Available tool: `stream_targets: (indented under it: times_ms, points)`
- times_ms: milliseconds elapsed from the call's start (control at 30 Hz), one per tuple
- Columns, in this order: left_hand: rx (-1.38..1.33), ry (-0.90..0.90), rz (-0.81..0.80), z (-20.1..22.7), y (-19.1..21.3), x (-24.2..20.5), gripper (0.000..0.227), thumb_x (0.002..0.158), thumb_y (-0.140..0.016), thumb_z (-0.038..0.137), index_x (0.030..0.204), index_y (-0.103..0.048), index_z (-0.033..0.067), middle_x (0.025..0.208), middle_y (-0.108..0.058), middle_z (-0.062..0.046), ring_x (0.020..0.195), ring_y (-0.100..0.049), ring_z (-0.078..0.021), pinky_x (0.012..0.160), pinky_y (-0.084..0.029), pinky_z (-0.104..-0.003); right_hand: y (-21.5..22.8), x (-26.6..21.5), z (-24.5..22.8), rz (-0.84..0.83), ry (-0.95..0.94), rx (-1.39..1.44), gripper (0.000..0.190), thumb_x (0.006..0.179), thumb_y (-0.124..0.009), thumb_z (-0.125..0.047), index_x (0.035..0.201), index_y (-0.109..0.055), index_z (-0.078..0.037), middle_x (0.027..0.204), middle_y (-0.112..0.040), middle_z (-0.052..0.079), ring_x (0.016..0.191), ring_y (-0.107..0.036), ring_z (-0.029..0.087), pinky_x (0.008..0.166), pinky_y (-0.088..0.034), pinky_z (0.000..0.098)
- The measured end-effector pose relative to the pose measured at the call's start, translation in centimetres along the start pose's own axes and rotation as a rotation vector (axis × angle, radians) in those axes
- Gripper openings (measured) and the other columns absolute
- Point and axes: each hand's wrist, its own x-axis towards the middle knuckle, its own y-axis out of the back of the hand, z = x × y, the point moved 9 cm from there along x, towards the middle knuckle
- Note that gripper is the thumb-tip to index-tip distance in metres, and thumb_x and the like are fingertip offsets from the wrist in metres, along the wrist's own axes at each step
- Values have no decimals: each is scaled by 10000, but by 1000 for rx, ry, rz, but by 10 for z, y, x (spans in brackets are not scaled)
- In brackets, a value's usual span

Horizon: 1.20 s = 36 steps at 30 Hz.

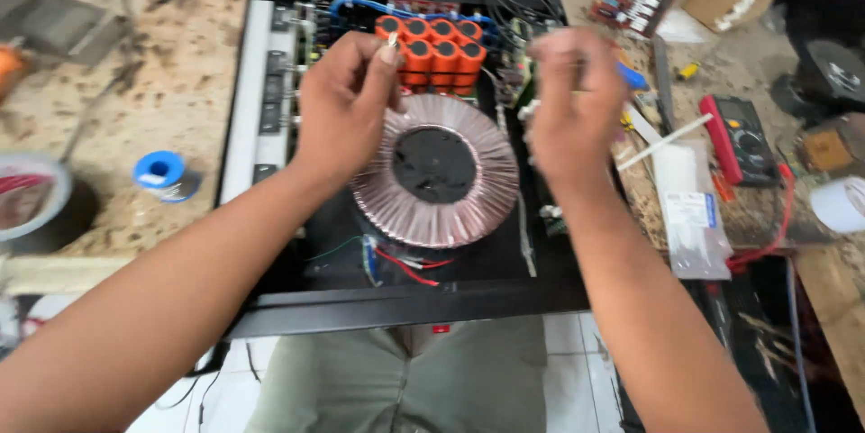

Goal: The person works on an open electronic device, handling a large toroidal inductor and connecting wires to the circuit board. They use pliers to strip wire ends and a soldering iron to attach wires to components on the board.

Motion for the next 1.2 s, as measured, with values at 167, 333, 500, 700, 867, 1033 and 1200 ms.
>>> stream_targets:
  times_ms: [167, 333, 500, 700, 867, 1033, 1200]
  points:
    - [90, 194, 245, -25, 34, 15, 227, 977, -563, 259, 787, -603, 141, 654, -656, 16, 633, -598, -102, 653, -478, -322, 87, 7, 110, 317, -480, 36, 246, 1121, -514, -365, 1033, -612, -157, 852, -649, 3, 658, -587, 88, 553, -452, 257]
    - [56, 522, 114, -39, 44, 2, 287, 870, -516, 213, 609, -611, 139, 620, -681, 9, 571, -576, -130, 588, -461, -349, 119, -48, 187, -209, -842, -446, 349, 1250, -530, -436, 1100, -566, -124, 892, -592, 77, 721, -543, 227, 591, -406, 438]
    - [-81, 779, -5, -60, 41, -22, 240, 862, -534, 134, 939, -746, 52, 828, -777, -51, 465, -446, -98, 470, -381, -306, 106, -121, 208, -746, -894, -905, 574, 1079, -340, -522, 1273, -660, -87, 1256, -679, 358, 1178, -612, 571, 902, -472, 613]
    - [-115, 903, -2, -66, 65, -37, 583, 885, -585, 141, 1452, -546, 13, 1221, -763, -98, 950, -746, -131, 644, -605, -311, 92, -144, 199, -819, -888, -882, 372, 985, -385, -240, 1174, -603, -6, 1226, -650, 286, 1129, -617, 502, 837, -483, 580]
    - [-120, 915, 104, -32, 102, -44, 544, 916, -538, 75, 1459, -520, 54, 1146, -756, -56, 908, -719, -131, 636, -624, -297, 108, -153, 226, -690, -842, -790, 342, 939, -510, -199, 1226, -639, -64, 1209, -673, 246, 1111, -633, 463, 828, -485, 547]
    - [42, 806, 221, 26, 154, -67, 256, 982, -528, 141, 1198, -664, 121, 991, -769, -11, 832, -718, -82, 591, -586, -227, 132, -119, 166, -375, -761, -571, 296, 1063, -587, -286, 1170, -771, -81, 1155, -745, 179, 1052, -668, 382, 865, -481, 480]
    - [365, 562, 124, 60, 156, -119, 218, 962, -550, 208, 1085, -716, 139, 1068, -783, 19, 944, -693, -115, 808, -544, -325, 95, -44, 11, -180, -574, -250, 150, 1138, -604, -130, 1216, -688, -33, 1029, -707, 91, 951, -674, 201, 938, -563, 422]
